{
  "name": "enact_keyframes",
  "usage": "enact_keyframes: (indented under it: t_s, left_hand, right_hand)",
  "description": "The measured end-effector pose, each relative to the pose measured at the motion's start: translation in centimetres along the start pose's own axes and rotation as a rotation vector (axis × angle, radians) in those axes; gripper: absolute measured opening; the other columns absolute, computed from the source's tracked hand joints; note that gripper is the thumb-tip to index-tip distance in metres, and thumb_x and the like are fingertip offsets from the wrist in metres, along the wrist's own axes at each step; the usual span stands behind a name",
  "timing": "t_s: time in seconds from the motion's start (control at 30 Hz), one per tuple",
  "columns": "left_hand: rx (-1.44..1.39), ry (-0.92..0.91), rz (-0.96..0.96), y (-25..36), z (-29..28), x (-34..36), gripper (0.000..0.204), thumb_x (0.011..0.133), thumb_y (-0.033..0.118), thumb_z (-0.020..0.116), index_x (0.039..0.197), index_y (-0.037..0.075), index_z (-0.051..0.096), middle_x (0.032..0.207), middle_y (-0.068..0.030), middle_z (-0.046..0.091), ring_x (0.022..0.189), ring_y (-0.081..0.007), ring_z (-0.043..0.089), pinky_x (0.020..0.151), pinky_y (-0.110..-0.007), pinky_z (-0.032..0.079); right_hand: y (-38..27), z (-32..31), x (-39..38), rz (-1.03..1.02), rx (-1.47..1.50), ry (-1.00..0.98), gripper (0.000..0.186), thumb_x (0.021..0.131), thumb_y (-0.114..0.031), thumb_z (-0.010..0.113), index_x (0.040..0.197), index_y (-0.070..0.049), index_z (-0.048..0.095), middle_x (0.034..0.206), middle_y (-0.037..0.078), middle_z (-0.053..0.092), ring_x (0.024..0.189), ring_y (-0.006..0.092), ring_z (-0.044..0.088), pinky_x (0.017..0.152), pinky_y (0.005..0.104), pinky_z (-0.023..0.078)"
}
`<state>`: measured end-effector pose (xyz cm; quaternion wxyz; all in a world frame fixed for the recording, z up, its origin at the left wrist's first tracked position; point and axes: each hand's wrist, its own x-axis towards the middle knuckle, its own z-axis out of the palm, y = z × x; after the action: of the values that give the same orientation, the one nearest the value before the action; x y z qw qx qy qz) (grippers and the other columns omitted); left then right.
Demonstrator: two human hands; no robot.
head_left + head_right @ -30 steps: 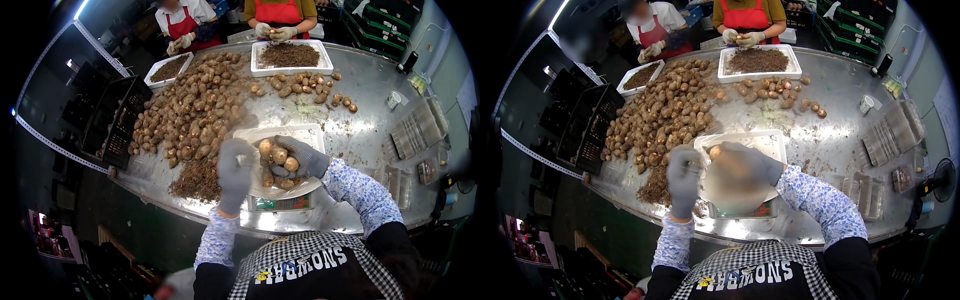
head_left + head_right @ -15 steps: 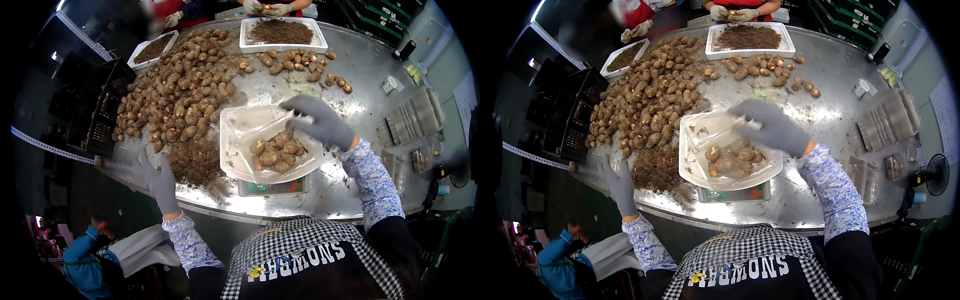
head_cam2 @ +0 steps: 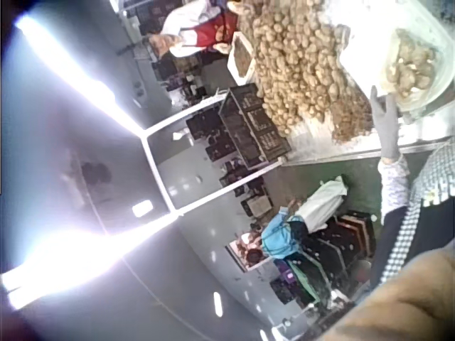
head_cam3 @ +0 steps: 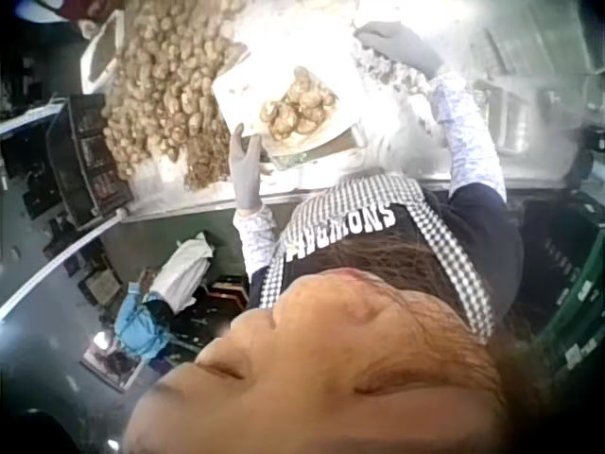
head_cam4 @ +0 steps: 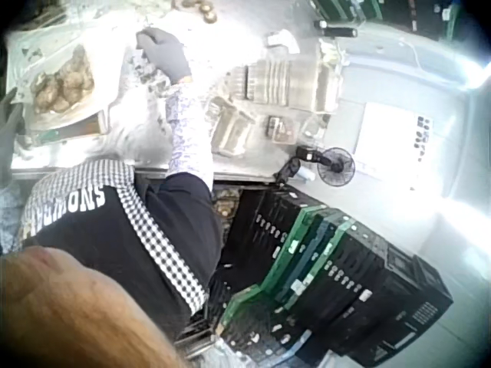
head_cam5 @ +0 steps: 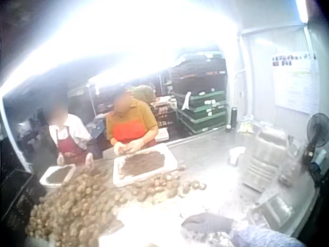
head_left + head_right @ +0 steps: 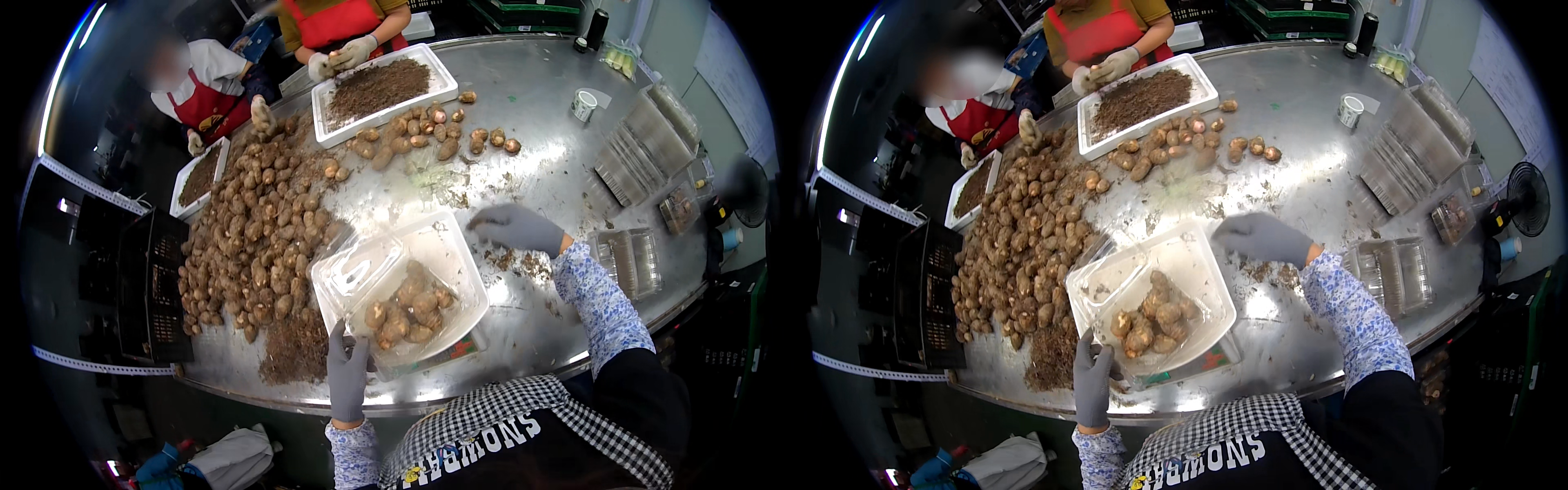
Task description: The person sorts a large pile of potatoes on a metal table, picking them up by hand and placing them into a white plastic container on a digital scale. The person repeatedly weighs the potatoes, adjusts the quantity, and then transfers the weighed batch into clear plastic packaging.
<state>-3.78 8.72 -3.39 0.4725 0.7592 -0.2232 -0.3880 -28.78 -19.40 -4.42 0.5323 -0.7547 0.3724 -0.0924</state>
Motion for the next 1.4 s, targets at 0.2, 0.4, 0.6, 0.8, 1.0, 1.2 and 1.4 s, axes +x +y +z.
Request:
enact_keyframes:
  t_s: [0.2, 0.4, 0.6, 0.8, 1.0, 1.2, 1.4]
  left_hand:
    - [0.022, 0.017, 0.039, -0.5, 0.8, 3.7, 0.051, 0.088, 0.006, 0.057, 0.136, -0.007, 0.044, 0.092, -0.0075, 0.063, 0.067, -0.0088, 0.057, 0.056, -0.024, 0.048]
    - [0.079, -0.135, -0.118, 2.0, -0.9, 4.5, 0.052, 0.090, 0.002, 0.057, 0.139, -0.006, 0.042, 0.079, -0.0054, 0.061, 0.064, -0.0122, 0.060, 0.059, -0.027, 0.051]
    - [-0.025, 0.229, -0.058, 3.5, -5.1, 5.5, 0.035, 0.093, 0.005, 0.057, 0.127, -0.004, 0.054, 0.095, -0.0092, 0.063, 0.075, -0.0142, 0.064, 0.064, -0.027, 0.053]
    - [-0.176, 0.335, 0.071, 2.8, -6.7, 7.3, 0.027, 0.096, 0.013, 0.058, 0.118, -0.003, 0.058, 0.092, -0.0086, 0.064, 0.073, -0.0147, 0.064, 0.064, -0.026, 0.052]
    - [-0.080, 0.260, 0.156, 3.3, -4.6, 8.1, 0.026, 0.097, 0.010, 0.053, 0.118, -0.004, 0.057, 0.093, -0.0091, 0.063, 0.076, -0.0156, 0.063, 0.067, -0.028, 0.053]
    - [-0.201, 0.274, 0.225, 4.5, -4.7, 7.2, 0.022, 0.097, 0.008, 0.054, 0.115, -0.003, 0.059, 0.094, -0.0086, 0.063, 0.074, -0.0159, 0.063, 0.067, -0.028, 0.052]
    - [-0.243, 0.343, 0.238, 2.7, -7.2, 5.3, 0.021, 0.097, 0.011, 0.055, 0.114, -0.001, 0.060, 0.093, -0.0079, 0.063, 0.073, -0.0151, 0.063, 0.066, -0.027, 0.052]
  right_hand:
    - [0.3, -1.6, 7.6, -0.163, -0.051, 0.151, 0.033, 0.095, -0.031, 0.058, 0.115, -0.006, 0.068, 0.104, 0.012, 0.072, 0.087, 0.0209, 0.069, 0.080, 0.0337, 0.054]
    - [1.4, -2.7, 25.0, -0.382, -0.687, 0.148, 0.035, 0.094, -0.024, 0.054, 0.127, -0.015, 0.059, 0.114, 0.011, 0.068, 0.104, 0.0301, 0.065, 0.090, 0.0426, 0.050]
    - [2.0, -3.7, 35.9, -0.238, -0.788, 0.173, 0.050, 0.085, -0.022, 0.063, 0.134, -0.012, 0.055, 0.134, 0.013, 0.058, 0.121, 0.0310, 0.056, 0.103, 0.0408, 0.045]
    - [2.7, -3.3, 33.4, -0.251, -1.043, 0.007, 0.052, 0.080, -0.028, 0.066, 0.128, -0.009, 0.057, 0.122, 0.017, 0.060, 0.117, 0.0359, 0.054, 0.101, 0.0439, 0.044]
    - [5.0, -4.7, 28.6, -0.241, -0.467, 0.204, 0.032, 0.086, -0.025, 0.059, 0.112, -0.007, 0.064, 0.113, 0.018, 0.065, 0.107, 0.0327, 0.062, 0.090, 0.0421, 0.050]
    - [5.3, -4.2, 25.1, -0.172, -0.355, 0.527, 0.025, 0.092, -0.027, 0.054, 0.100, -0.007, 0.066, 0.098, 0.019, 0.069, 0.091, 0.0351, 0.067, 0.080, 0.0426, 0.053]
    - [0.5, 1.6, 22.7, -0.058, -0.741, 0.150, 0.059, 0.085, -0.056, 0.060, 0.114, -0.004, 0.060, 0.089, 0.019, 0.069, 0.085, 0.0362, 0.068, 0.078, 0.0448, 0.052]
